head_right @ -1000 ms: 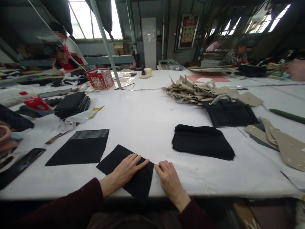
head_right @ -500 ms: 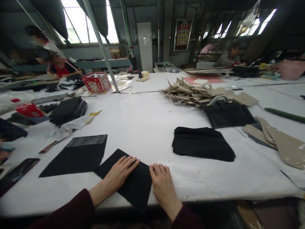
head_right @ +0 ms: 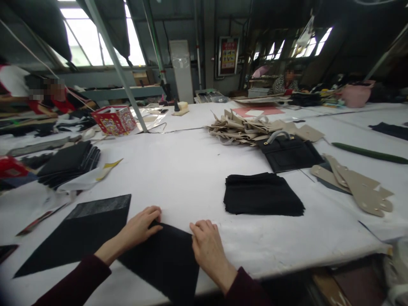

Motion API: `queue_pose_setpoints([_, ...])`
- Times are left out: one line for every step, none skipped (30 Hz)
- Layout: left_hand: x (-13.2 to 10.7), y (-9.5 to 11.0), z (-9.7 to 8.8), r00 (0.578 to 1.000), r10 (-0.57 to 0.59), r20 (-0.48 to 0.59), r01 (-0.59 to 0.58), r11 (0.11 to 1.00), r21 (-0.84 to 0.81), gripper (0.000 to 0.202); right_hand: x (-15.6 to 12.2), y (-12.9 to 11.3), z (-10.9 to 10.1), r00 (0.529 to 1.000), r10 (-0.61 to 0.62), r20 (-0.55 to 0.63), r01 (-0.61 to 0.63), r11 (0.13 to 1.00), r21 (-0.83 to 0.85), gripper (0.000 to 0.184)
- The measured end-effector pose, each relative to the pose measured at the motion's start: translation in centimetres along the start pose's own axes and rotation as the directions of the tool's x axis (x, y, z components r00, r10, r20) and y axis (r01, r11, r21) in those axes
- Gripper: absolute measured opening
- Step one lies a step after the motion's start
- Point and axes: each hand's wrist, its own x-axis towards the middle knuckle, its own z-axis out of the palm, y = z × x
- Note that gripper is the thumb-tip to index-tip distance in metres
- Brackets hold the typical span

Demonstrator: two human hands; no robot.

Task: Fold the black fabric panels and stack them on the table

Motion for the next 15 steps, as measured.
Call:
queue_pose_setpoints([0.1, 0.3, 0.0, 1.000, 0.010, 0.026, -0.010, 1.000, -0.010, 0.008, 0.4, -0.3, 0.1, 1.000, 0.000, -0.006, 0.001, 1.000, 0.028, 0.040])
queue_pose_setpoints([0.1, 0.5, 0.0, 0.999, 0.012, 0.046, -0.011, 1.000, -0.020, 0.007, 0.7, -0.5, 0.4, 1.000, -0.005, -0.005, 0.005, 0.998, 0.055, 0.045])
queue_pose_setpoints([0.1, 0.7, 0.0, 0.998, 0.006, 0.062, -0.004, 0.999, -0.033, 0.008, 0.8, -0.6, 0.7, 1.000, -0.009, 0.000, 0.009, 0.997, 0.083, 0.051])
queue_pose_setpoints([0.1, 0.9, 0.0, 0.997, -0.002, 0.076, 0.006, 0.999, -0.053, 0.010, 0.8, -0.6, 1.0, 1.000, -0.007, 0.009, 0.006, 0.994, 0.111, 0.056])
queue_pose_setpoints([0.1, 1.2, -0.1, 0.996, -0.009, 0.093, 0.016, 0.996, -0.084, 0.013, 0.6, -0.5, 1.2, 1.000, 0.004, 0.019, -0.006, 0.990, 0.143, 0.060])
queue_pose_setpoints([0.1, 1.6, -0.2, 0.994, -0.010, 0.109, 0.024, 0.991, -0.128, 0.015, 0.3, -0.2, 1.3, 0.999, 0.021, 0.029, -0.026, 0.983, 0.180, 0.063])
queue_pose_setpoints([0.2, 2.1, -0.3, 0.992, -0.005, 0.123, 0.027, 0.983, -0.182, 0.015, -0.2, 0.3, 1.2, 0.998, 0.050, 0.037, -0.057, 0.973, 0.224, 0.063])
queue_pose_setpoints([0.4, 2.7, -0.4, 0.991, 0.009, 0.132, 0.024, 0.970, -0.242, 0.015, -0.8, 0.9, 0.8, 0.995, 0.094, 0.046, -0.103, 0.957, 0.272, 0.062])
queue_pose_setpoints([0.8, 3.6, -0.5, 0.990, 0.029, 0.139, 0.015, 0.953, -0.301, 0.015, -1.4, 1.7, 0.1, 0.987, 0.146, 0.062, -0.158, 0.932, 0.325, 0.059])
queue_pose_setpoints([1.4, 4.6, -0.6, 0.988, 0.053, 0.144, 0.001, 0.935, -0.354, 0.016, -1.9, 2.6, -1.1, 0.976, 0.199, 0.090, -0.219, 0.900, 0.376, 0.055])
queue_pose_setpoints([2.2, 5.8, -0.7, 0.986, 0.077, 0.146, -0.012, 0.917, -0.399, 0.017, -2.4, 3.7, -2.7, 0.960, 0.249, 0.130, -0.281, 0.864, 0.417, 0.050])
queue_pose_setpoints([3.2, 7.1, -0.7, 0.984, 0.101, 0.146, -0.028, 0.900, -0.436, 0.017, -2.6, 5.0, -4.6, 0.943, 0.284, 0.175, -0.333, 0.832, 0.444, 0.045])
queue_pose_setpoints([4.5, 8.7, -0.7, 0.982, 0.123, 0.141, -0.044, 0.884, -0.466, 0.018, -2.7, 6.4, -6.8, 0.930, 0.296, 0.216, -0.364, 0.812, 0.456, 0.041])
queue_pose_setpoints([6.0, 10.4, -0.6, 0.982, 0.142, 0.120, -0.066, 0.868, -0.491, 0.019, -2.6, 7.9, -9.3, 0.925, 0.297, 0.236, -0.374, 0.811, 0.449, 0.039])
queue_pose_setpoints([7.7, 12.1, -0.5, 0.984, 0.162, 0.075, -0.101, 0.854, -0.511, 0.017, -2.3, 9.6, -11.7, 0.933, 0.293, 0.210, -0.357, 0.835, 0.419, 0.037])
